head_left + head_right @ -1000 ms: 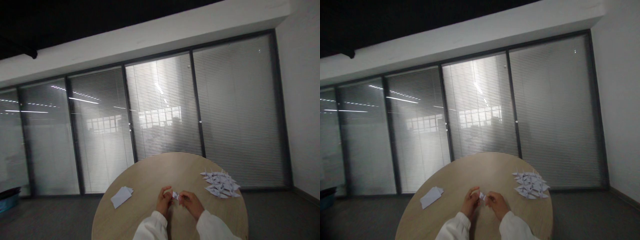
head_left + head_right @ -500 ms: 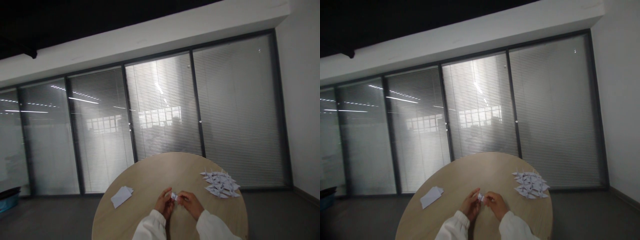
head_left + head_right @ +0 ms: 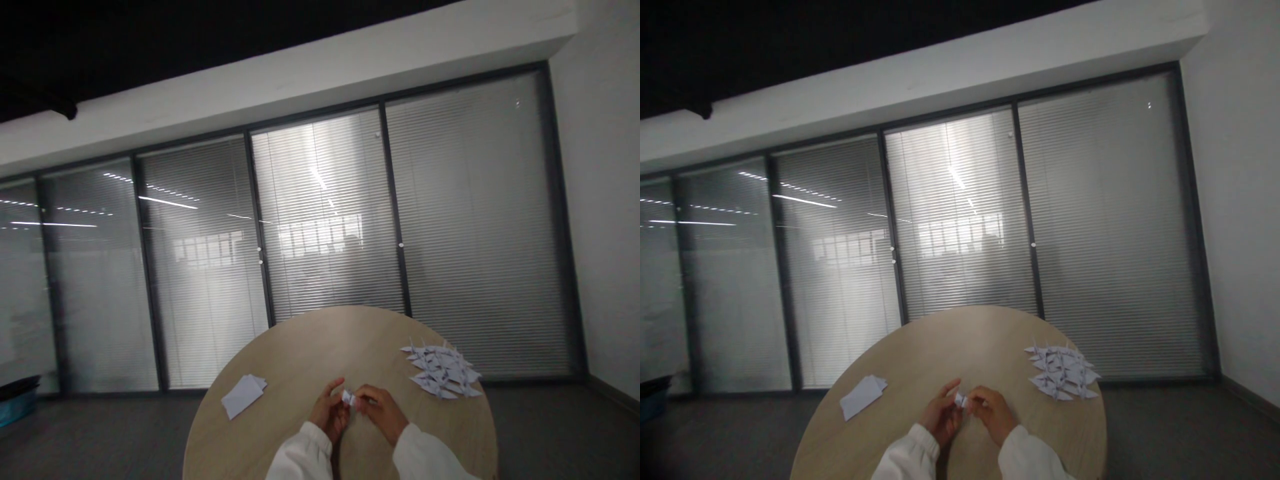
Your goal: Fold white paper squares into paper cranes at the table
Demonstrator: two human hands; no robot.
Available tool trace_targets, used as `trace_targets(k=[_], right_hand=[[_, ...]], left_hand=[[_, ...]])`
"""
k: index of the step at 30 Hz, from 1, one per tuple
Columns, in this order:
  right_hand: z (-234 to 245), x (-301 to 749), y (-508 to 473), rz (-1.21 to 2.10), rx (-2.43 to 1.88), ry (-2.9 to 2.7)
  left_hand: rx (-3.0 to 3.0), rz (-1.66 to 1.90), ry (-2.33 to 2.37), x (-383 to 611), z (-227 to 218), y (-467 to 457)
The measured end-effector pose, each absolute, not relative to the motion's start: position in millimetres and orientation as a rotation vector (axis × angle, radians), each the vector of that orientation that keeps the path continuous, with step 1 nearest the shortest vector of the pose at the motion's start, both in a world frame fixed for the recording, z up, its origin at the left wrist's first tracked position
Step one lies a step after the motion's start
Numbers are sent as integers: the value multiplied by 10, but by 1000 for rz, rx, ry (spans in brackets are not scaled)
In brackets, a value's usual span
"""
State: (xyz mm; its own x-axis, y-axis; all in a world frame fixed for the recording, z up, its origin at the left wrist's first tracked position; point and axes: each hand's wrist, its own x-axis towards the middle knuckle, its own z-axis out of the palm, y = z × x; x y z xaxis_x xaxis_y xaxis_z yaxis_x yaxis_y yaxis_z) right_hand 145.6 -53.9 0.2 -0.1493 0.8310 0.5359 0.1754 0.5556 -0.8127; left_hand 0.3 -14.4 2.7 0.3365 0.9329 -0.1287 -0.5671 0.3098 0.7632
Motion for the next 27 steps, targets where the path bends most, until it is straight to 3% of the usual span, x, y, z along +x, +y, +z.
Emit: trace_targets(k=[27], right_hand=[[33, 1430, -532, 987, -904, -1492]], left_hand=[[704, 1174, 676, 6, -52, -71]])
